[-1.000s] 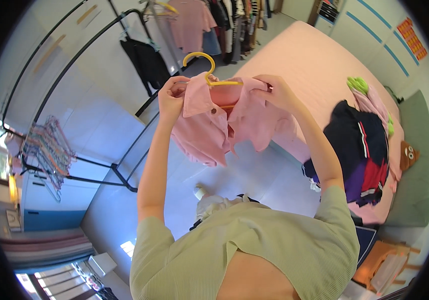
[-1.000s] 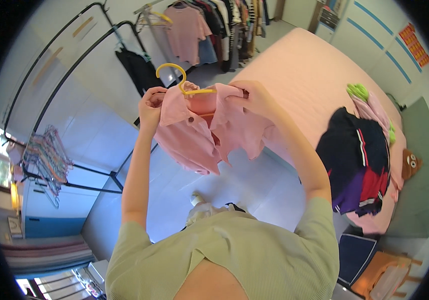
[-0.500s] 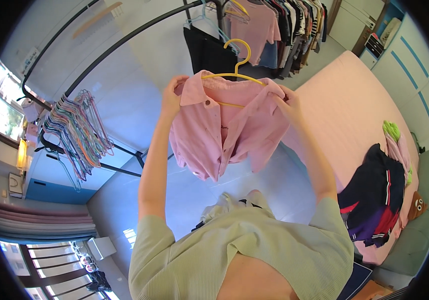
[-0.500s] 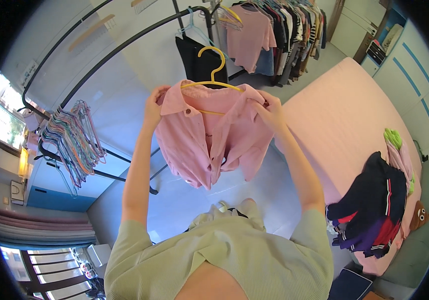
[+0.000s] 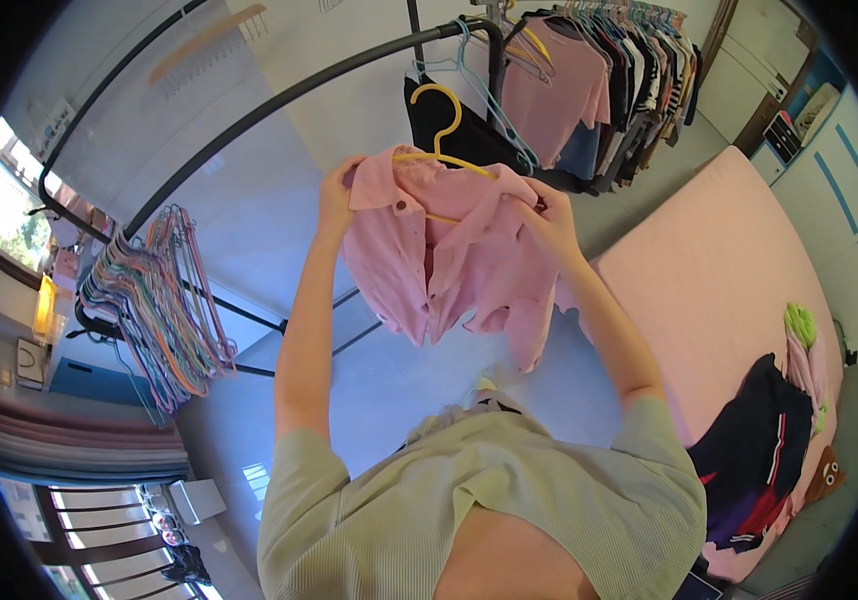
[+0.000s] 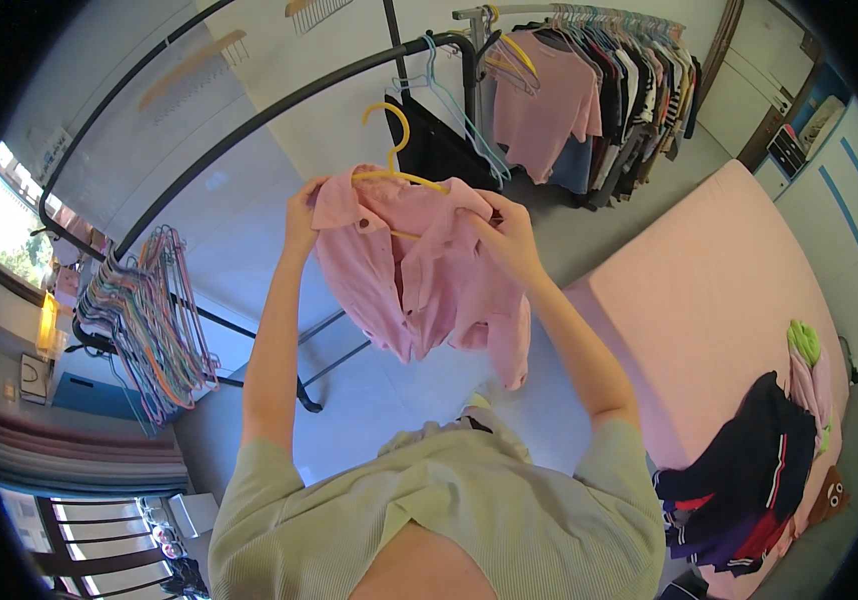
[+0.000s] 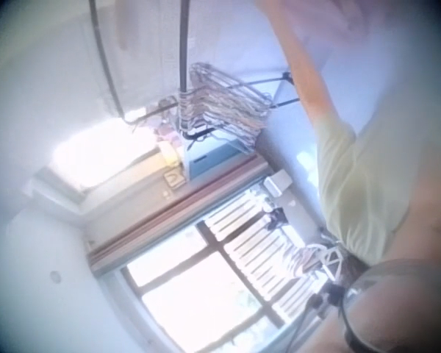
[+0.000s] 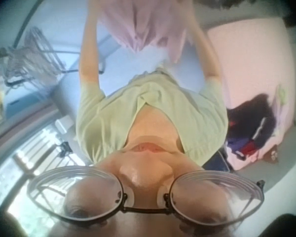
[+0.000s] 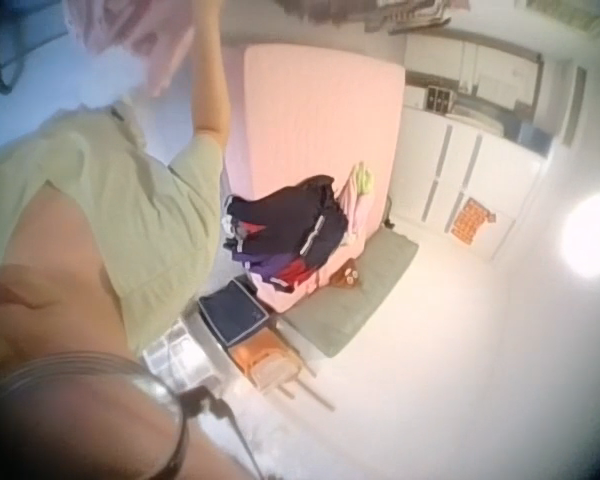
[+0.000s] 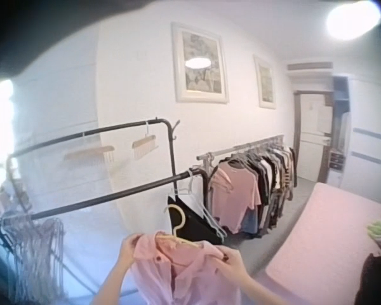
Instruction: The person takes hangers from a clothes rack, puts various garments from a bed onto the hangers, and hangs the clothes onto the rack.
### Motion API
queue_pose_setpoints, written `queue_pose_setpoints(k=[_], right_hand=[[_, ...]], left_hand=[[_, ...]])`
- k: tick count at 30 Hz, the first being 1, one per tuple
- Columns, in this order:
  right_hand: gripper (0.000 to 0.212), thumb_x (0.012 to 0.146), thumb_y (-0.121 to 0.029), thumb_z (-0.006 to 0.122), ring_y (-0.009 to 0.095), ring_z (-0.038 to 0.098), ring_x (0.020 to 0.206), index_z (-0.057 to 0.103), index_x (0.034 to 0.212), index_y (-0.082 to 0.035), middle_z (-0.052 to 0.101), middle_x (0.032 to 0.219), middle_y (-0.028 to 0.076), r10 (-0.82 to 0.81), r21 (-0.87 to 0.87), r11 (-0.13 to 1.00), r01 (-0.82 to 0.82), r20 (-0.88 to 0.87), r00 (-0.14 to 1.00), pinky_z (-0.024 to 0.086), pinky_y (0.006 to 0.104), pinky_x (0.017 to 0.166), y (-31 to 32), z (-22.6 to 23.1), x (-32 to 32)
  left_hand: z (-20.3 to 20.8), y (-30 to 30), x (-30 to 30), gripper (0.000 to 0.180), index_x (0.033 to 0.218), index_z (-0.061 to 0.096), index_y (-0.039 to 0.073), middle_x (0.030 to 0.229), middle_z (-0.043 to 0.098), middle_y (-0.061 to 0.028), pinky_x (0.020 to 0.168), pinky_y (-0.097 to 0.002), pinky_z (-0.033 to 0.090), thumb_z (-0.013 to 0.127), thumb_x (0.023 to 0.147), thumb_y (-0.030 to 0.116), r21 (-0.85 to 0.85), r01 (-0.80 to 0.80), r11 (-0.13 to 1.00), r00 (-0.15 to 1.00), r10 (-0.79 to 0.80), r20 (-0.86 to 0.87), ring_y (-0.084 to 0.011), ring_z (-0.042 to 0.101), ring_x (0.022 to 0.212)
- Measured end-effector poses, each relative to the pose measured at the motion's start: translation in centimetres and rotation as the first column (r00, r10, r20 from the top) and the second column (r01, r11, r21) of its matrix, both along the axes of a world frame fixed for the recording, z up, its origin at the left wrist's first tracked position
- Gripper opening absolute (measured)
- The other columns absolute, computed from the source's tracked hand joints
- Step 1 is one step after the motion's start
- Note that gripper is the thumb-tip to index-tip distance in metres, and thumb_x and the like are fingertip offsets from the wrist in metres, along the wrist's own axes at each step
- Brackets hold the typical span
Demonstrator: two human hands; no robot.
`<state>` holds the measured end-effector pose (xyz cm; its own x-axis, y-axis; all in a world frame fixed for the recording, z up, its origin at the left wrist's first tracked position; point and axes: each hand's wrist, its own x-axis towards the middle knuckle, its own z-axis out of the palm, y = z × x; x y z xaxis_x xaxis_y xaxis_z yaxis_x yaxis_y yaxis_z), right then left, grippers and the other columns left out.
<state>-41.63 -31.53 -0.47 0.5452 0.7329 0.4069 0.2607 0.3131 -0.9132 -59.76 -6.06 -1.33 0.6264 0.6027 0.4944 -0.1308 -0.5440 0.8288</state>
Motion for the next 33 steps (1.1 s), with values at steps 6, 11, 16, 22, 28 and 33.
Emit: queue_pose_setpoints(k=[6, 11, 16, 22, 28, 33], right_hand=[[0.021, 0.081, -0.005, 0.058, 0.003, 0.049, 0.070, 0.061, 0.100, 0.003, 0.059, 0.079, 0.000, -0.005, 0.041, 0.999, 0.005, 0.023, 1.000, 0.040, 0.0175, 0.060, 5.7, 2.5, 2.4], [0.019, 0.081, -0.006, 0.058, 0.003, 0.049, 0.065, 0.061, 0.098, 0.004, 0.057, 0.070, -0.002, -0.097, 0.031, 0.995, 0.097, 0.008, 0.995, 0.039, 0.0184, 0.057, 9.4, 3.7, 4.0], [0.019, 0.081, -0.007, 0.058, 0.003, 0.049, 0.066, 0.061, 0.097, 0.004, 0.057, 0.072, -0.002, -0.197, 0.079, 0.977, 0.196, 0.006, 0.980, 0.039, 0.0183, 0.057, 12.6, 4.0, 4.9], [0.020, 0.081, -0.007, 0.059, 0.004, 0.050, 0.067, 0.062, 0.097, 0.004, 0.058, 0.074, -0.001, -0.397, 0.101, 0.916, 0.389, 0.074, 0.915, 0.041, 0.0183, 0.059, 14.4, 1.9, 7.4], [0.021, 0.080, -0.005, 0.060, 0.006, 0.052, 0.069, 0.061, 0.100, 0.002, 0.060, 0.078, 0.002, -0.510, -0.002, 0.858, 0.514, 0.118, 0.852, 0.043, 0.0199, 0.062, 15.3, -1.2, 8.3], [0.021, 0.081, -0.004, 0.060, 0.006, 0.053, 0.070, 0.061, 0.101, 0.003, 0.061, 0.079, 0.003, -0.511, 0.040, 0.856, 0.515, 0.217, 0.832, 0.043, 0.0199, 0.063, 16.5, -0.2, 8.5]], left_hand=[[-0.5, 7.4, 5.2, 0.030, 0.107, 0.058, 0.002, 0.102, 0.061, -0.0085, 0.086, -0.0285, 0.044, 0.060, 0.078, 0.008, 0.000, -0.068, 0.998, 0.971, 0.066, 0.231, -0.0184, 0.056, 0.100], [-0.4, 12.8, 9.7, 0.034, 0.109, 0.058, 0.006, 0.105, 0.060, -0.0147, 0.087, -0.0339, 0.044, 0.060, 0.076, 0.012, 0.171, -0.172, 0.970, 0.977, 0.147, 0.152, -0.0283, 0.056, 0.099], [-0.2, 16.5, 14.3, 0.033, 0.110, 0.058, 0.005, 0.107, 0.059, -0.0172, 0.087, -0.0361, 0.043, 0.059, 0.079, 0.016, 0.183, -0.091, 0.979, 0.982, 0.058, 0.177, -0.0316, 0.056, 0.101], [0.1, 15.7, 18.9, 0.033, 0.114, 0.051, 0.003, 0.110, 0.058, -0.0101, 0.086, -0.0297, 0.042, 0.055, 0.086, 0.019, 0.055, 0.089, 0.994, 0.996, -0.090, 0.002, -0.0165, 0.053, 0.103], [-2.6, 16.2, 23.0, 0.031, 0.110, 0.052, 0.000, 0.107, 0.057, -0.0082, 0.090, -0.0291, 0.041, 0.056, 0.082, 0.012, 0.261, 0.073, 0.963, 0.990, -0.101, 0.096, -0.0179, 0.054, 0.099], [-2.1, 19.0, 24.2, 0.027, 0.109, 0.053, 0.001, 0.105, 0.058, -0.0081, 0.091, -0.0279, 0.041, 0.054, 0.084, 0.010, 0.126, 0.204, 0.971, 0.972, -0.217, 0.094, -0.0168, 0.054, 0.098]])
